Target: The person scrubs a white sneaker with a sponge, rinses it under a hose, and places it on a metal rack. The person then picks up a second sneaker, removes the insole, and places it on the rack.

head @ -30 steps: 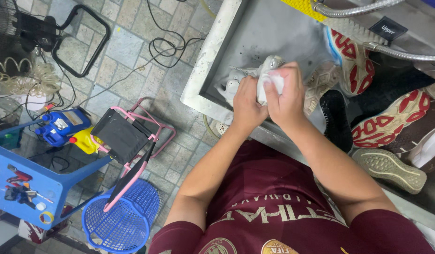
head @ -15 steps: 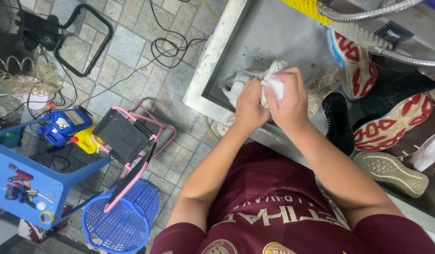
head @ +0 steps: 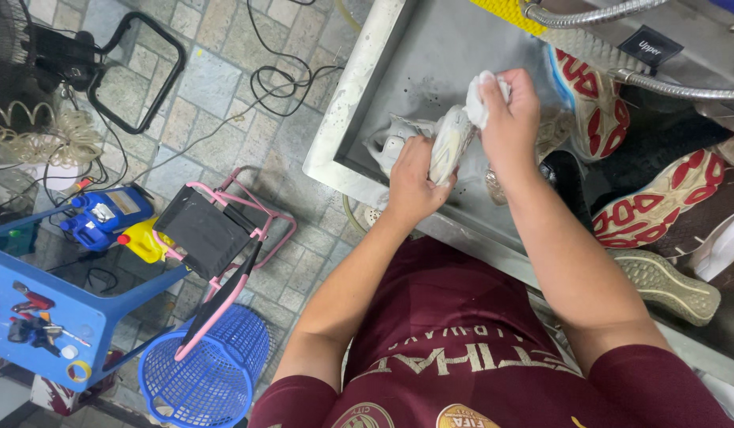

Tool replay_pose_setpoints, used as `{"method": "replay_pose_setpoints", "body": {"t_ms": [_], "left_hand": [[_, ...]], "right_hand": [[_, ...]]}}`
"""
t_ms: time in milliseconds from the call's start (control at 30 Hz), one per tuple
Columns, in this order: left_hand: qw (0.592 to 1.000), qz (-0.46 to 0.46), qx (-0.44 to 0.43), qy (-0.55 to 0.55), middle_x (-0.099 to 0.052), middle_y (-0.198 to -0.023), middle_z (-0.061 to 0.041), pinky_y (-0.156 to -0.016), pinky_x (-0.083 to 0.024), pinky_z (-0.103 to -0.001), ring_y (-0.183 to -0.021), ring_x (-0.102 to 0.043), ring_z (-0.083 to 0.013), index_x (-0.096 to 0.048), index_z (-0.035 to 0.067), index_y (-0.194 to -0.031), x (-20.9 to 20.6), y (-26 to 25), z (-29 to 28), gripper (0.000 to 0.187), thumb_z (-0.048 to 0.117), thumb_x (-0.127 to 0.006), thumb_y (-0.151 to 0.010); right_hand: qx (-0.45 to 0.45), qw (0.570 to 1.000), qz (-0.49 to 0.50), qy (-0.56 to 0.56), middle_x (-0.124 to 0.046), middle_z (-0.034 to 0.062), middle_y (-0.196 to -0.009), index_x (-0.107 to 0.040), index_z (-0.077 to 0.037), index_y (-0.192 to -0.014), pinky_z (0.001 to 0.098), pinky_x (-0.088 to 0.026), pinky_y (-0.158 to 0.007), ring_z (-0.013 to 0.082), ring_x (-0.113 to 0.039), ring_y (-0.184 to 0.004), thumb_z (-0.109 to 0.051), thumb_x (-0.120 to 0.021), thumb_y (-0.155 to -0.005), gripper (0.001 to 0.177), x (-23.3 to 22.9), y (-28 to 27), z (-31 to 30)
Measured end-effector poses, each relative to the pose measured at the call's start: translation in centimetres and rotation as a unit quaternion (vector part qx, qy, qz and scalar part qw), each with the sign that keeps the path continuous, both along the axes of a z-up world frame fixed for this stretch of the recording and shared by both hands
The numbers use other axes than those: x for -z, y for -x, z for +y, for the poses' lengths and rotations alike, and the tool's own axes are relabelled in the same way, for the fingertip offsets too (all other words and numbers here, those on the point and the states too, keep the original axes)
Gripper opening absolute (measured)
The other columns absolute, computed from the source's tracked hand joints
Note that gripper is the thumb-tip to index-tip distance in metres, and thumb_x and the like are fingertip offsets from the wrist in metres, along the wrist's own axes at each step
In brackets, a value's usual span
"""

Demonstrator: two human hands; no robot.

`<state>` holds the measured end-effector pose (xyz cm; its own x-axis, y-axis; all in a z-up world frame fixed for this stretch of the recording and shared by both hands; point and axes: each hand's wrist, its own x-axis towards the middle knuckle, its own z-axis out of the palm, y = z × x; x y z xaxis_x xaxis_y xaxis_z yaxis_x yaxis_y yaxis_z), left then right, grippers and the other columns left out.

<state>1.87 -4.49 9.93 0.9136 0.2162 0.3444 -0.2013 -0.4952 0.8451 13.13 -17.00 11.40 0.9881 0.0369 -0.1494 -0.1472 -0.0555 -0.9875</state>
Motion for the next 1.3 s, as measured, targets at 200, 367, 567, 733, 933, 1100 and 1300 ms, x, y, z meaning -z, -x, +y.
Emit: {"method": "replay_pose_setpoints", "body": {"t_ms": [200,367,567,733,933,1100,1300], "left_hand": [[0.999,0.041,-0.008,0.004,-0.056,-0.092,-0.016,-0.077,-0.048,-0.045,-0.091,-0.057,-0.0391,-0.054,0.001,-0.099,1.0,0.1,0.0,0.039,0.010,-0.080,-0.071],[0.999,0.027,0.009,0.020,-0.057,-0.093,-0.015,-0.078,-0.051,-0.045,-0.091,-0.059,-0.0380,-0.057,0.002,-0.100,1.4,1.4,-0.2,0.039,0.008,-0.077,-0.068],[1.000,-0.014,0.026,0.005,-0.062,-0.106,-0.018,-0.085,-0.053,-0.044,-0.099,-0.062,-0.0393,-0.057,0.000,-0.107,0.7,2.8,0.1,0.045,0.011,-0.079,-0.070],[1.000,0.014,-0.008,0.005,-0.064,-0.109,-0.017,-0.087,-0.053,-0.044,-0.101,-0.063,-0.0387,-0.057,0.001,-0.109,0.2,2.8,0.5,0.046,0.015,-0.082,-0.072],[0.994,0.098,-0.012,-0.037,-0.064,-0.105,-0.017,-0.084,-0.053,-0.045,-0.098,-0.065,-0.0381,-0.054,0.005,-0.132,-0.4,3.1,0.8,0.071,0.027,-0.087,-0.074],[0.995,0.087,-0.040,-0.011,-0.067,-0.119,-0.019,-0.088,-0.055,-0.043,-0.107,-0.067,-0.0378,-0.043,0.006,-0.149,-0.8,3.6,-0.2,0.087,0.029,-0.086,-0.076],[0.991,0.122,-0.039,0.045,-0.065,-0.116,-0.017,-0.090,-0.055,-0.041,-0.105,-0.067,-0.0358,-0.051,0.005,-0.141,-0.8,4.1,-0.1,0.074,0.022,-0.086,-0.077]], "right_hand": [[-0.077,0.935,-0.278,0.205,-0.064,0.0137,-0.097,-0.059,0.001,-0.108,0.0387,-0.052,-0.078,0.0214,-0.063,-0.089,-0.011,-0.068,-0.107,0.015,-2.3,5.8,0.9],[-0.083,0.926,-0.300,0.214,-0.061,0.0174,-0.094,-0.055,0.001,-0.101,0.0411,-0.050,-0.076,0.0256,-0.061,-0.086,-0.008,-0.071,-0.104,0.018,-2.6,6.1,0.7],[-0.069,0.997,0.023,0.037,-0.062,0.0050,-0.084,-0.053,-0.007,-0.105,0.0311,-0.043,-0.047,0.0129,-0.057,-0.065,-0.018,-0.069,-0.106,0.020,1.0,1.7,-2.7],[-0.025,0.989,0.080,-0.119,-0.064,0.0069,-0.089,-0.052,-0.009,-0.111,0.0288,-0.040,-0.045,0.0141,-0.055,-0.060,-0.022,-0.060,-0.111,0.015,1.6,2.3,-5.3],[-0.125,0.969,0.068,-0.200,-0.063,0.0103,-0.114,-0.050,-0.004,-0.135,0.0353,-0.055,-0.069,0.0175,-0.062,-0.090,-0.010,-0.056,-0.104,0.032,-0.2,3.9,-4.9],[-0.198,0.965,0.037,-0.167,-0.061,0.0105,-0.130,-0.042,-0.004,-0.150,0.0355,-0.058,-0.087,0.0185,-0.064,-0.111,0.002,-0.058,-0.099,0.053,-1.5,5.4,-3.9],[-0.126,0.991,-0.041,-0.010,-0.062,0.0138,-0.126,-0.045,-0.005,-0.137,0.0373,-0.058,-0.084,0.0217,-0.066,-0.109,0.005,-0.057,-0.100,0.041,4.1,3.2,-6.5]]}}
